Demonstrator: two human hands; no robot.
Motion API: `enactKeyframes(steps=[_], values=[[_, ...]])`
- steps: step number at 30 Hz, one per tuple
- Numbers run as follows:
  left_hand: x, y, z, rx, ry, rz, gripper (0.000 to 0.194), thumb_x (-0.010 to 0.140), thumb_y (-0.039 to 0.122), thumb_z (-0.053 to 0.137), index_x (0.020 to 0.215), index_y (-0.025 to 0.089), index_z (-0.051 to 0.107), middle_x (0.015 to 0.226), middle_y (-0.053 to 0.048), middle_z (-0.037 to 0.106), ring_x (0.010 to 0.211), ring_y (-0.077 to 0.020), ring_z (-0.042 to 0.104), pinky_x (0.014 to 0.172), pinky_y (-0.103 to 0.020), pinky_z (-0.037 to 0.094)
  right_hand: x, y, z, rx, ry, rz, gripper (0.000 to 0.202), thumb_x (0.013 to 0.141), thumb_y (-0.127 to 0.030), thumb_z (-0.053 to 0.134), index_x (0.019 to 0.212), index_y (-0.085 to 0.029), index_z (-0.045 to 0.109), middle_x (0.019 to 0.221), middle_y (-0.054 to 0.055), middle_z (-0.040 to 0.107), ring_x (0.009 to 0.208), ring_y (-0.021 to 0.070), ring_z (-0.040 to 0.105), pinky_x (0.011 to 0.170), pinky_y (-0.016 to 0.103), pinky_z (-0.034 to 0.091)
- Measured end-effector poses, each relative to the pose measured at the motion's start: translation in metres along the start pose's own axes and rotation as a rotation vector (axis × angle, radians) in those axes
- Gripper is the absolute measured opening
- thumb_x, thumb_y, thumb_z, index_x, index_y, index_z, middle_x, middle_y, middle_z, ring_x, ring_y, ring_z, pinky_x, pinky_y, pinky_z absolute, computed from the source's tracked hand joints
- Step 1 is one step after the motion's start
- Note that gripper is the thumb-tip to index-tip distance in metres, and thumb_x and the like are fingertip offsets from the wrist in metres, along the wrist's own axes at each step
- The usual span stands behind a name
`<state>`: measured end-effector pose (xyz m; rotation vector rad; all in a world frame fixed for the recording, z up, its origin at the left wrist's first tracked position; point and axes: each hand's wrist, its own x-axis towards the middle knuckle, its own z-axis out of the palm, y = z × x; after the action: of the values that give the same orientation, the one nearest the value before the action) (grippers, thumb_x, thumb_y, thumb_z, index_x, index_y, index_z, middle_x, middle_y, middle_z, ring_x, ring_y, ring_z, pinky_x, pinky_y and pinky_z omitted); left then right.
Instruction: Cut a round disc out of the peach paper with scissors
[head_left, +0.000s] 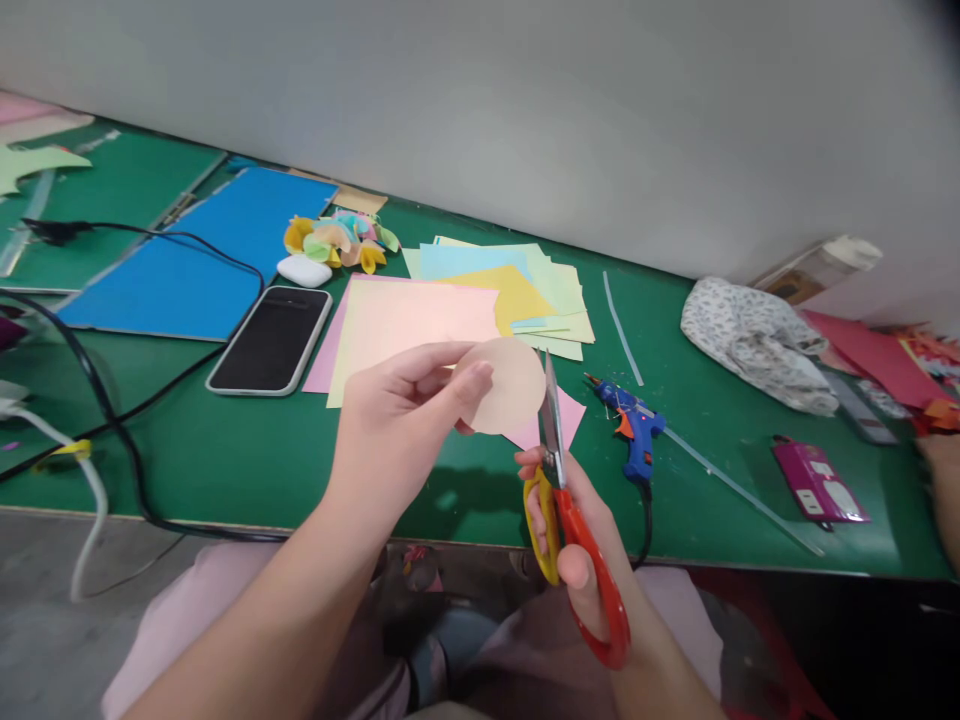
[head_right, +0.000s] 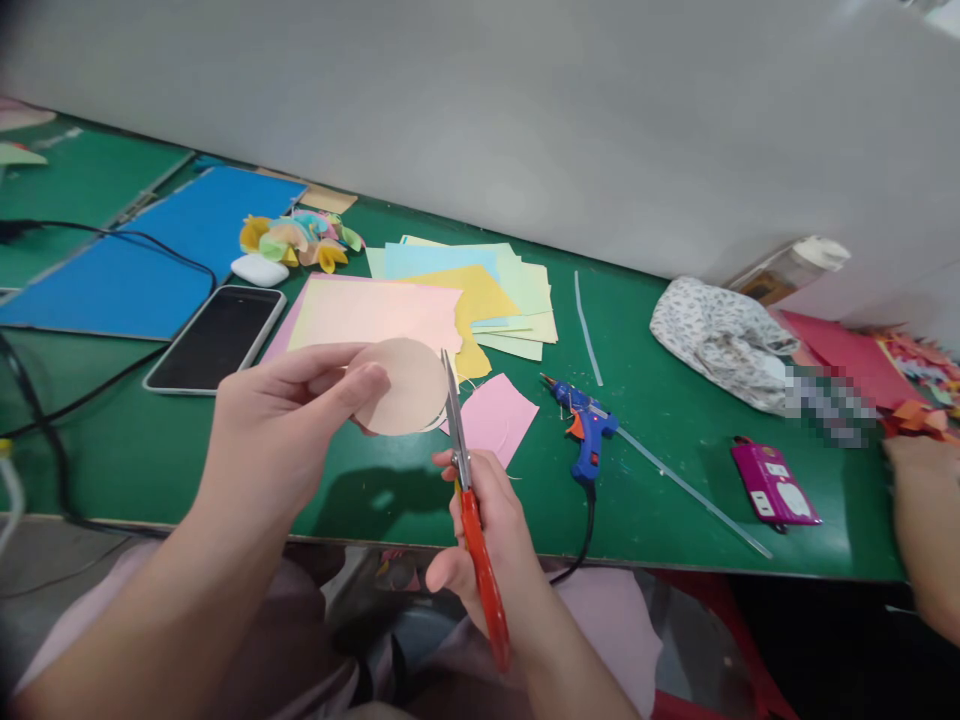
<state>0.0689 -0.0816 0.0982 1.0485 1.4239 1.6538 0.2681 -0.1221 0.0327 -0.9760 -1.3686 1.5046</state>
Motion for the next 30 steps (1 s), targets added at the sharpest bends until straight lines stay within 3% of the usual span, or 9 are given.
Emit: enactKeyframes(steps=[7,10,13,17,23,26,28,29,30], values=[[0.001,0.006,0.003,-0.001,0.048,0.005,0.004,0.078,0.026,0.087,0.082,0.025,0.088,0.057,0.005,0.068,0.052,-0.0091,0.06,0.049,-0.017,0.052,0.002,-0.01,-0.001,-0.054,0.052,0.001,0.086,0.064,-0.094,0.08,0.125,-0.033,0.079,0.099,0.001,0.056,0.059,0.0108,0.042,0.056,0.03,0.036],[0.005,0.006,0.0,0.03,0.015,0.002,0.007,0.079,0.027,0.087,0.085,0.024,0.089,0.057,0.005,0.067,0.052,-0.0095,0.059,0.049,-0.018,0.052,0.001,-0.014,0.002,0.022,0.061,0.029,0.084,0.065,-0.091,0.083,0.125,-0.032,0.078,0.091,0.0,0.057,0.062,0.0127,0.046,0.053,0.027,0.04],[0.01,0.004,-0.004,0.09,-0.182,-0.058,0.017,0.079,0.031,0.087,0.094,0.024,0.09,0.054,0.006,0.064,0.047,-0.0081,0.055,0.046,-0.017,0.049,0.001,-0.015,0.005,0.107,0.099,0.02,0.065,0.081,-0.081,0.082,0.122,-0.031,0.077,0.088,0.0,0.064,0.066,0.0141,0.057,0.058,0.025,0.052],[0.013,-0.001,-0.007,0.133,-0.472,-0.192,0.03,0.082,0.034,0.084,0.109,0.021,0.087,0.052,0.007,0.06,0.048,-0.0089,0.052,0.045,-0.017,0.046,0.007,-0.013,0.002,0.138,0.113,-0.016,0.029,0.099,-0.05,0.08,0.121,-0.032,0.075,0.084,-0.001,0.075,0.068,0.0149,0.071,0.065,0.025,0.064],[0.007,-0.011,0.001,0.156,-0.701,-0.243,0.028,0.084,0.036,0.082,0.107,0.021,0.086,0.054,0.007,0.055,0.049,-0.0085,0.046,0.048,-0.019,0.041,0.018,-0.008,-0.005,0.064,0.286,-0.097,0.035,0.087,-0.014,0.083,0.115,-0.033,0.077,0.107,-0.002,0.074,0.078,0.0113,0.071,0.075,0.023,0.065],[0.011,-0.019,0.004,0.16,-0.587,-0.211,0.018,0.081,0.026,0.074,0.094,0.022,0.085,0.066,0.003,0.067,0.059,-0.0127,0.058,0.054,-0.023,0.049,0.021,-0.009,-0.004,0.041,0.345,-0.128,0.039,0.08,-0.009,0.081,0.111,-0.033,0.076,0.105,-0.003,0.072,0.078,0.0106,0.065,0.072,0.021,0.062],[0.016,-0.025,0.002,0.138,-0.337,-0.139,0.018,0.072,0.014,0.062,0.073,0.023,0.078,0.079,-0.001,0.075,0.073,-0.0156,0.067,0.064,-0.025,0.054,0.022,-0.01,-0.003,0.012,0.374,-0.147,0.038,0.078,-0.009,0.079,0.108,-0.032,0.075,0.102,-0.003,0.071,0.075,0.0105,0.062,0.068,0.021,0.06],[0.02,-0.028,0.001,0.127,-0.198,-0.097,0.017,0.067,0.012,0.059,0.063,0.023,0.071,0.071,0.001,0.071,0.069,-0.015,0.065,0.064,-0.024,0.053,0.022,-0.011,-0.003,-0.007,0.375,-0.154,0.037,0.078,-0.009,0.079,0.108,-0.031,0.074,0.101,-0.003,0.07,0.073,0.0105,0.061,0.067,0.021,0.06],[0.022,-0.03,-0.001,0.126,-0.149,-0.082,0.017,0.067,0.012,0.057,0.058,0.024,0.065,0.062,0.002,0.064,0.066,-0.0143,0.062,0.066,-0.024,0.051,0.022,-0.011,-0.003,-0.029,0.373,-0.162,0.036,0.079,-0.01,0.078,0.108,-0.031,0.072,0.099,-0.003,0.069,0.072,0.0108,0.061,0.065,0.022,0.059]])
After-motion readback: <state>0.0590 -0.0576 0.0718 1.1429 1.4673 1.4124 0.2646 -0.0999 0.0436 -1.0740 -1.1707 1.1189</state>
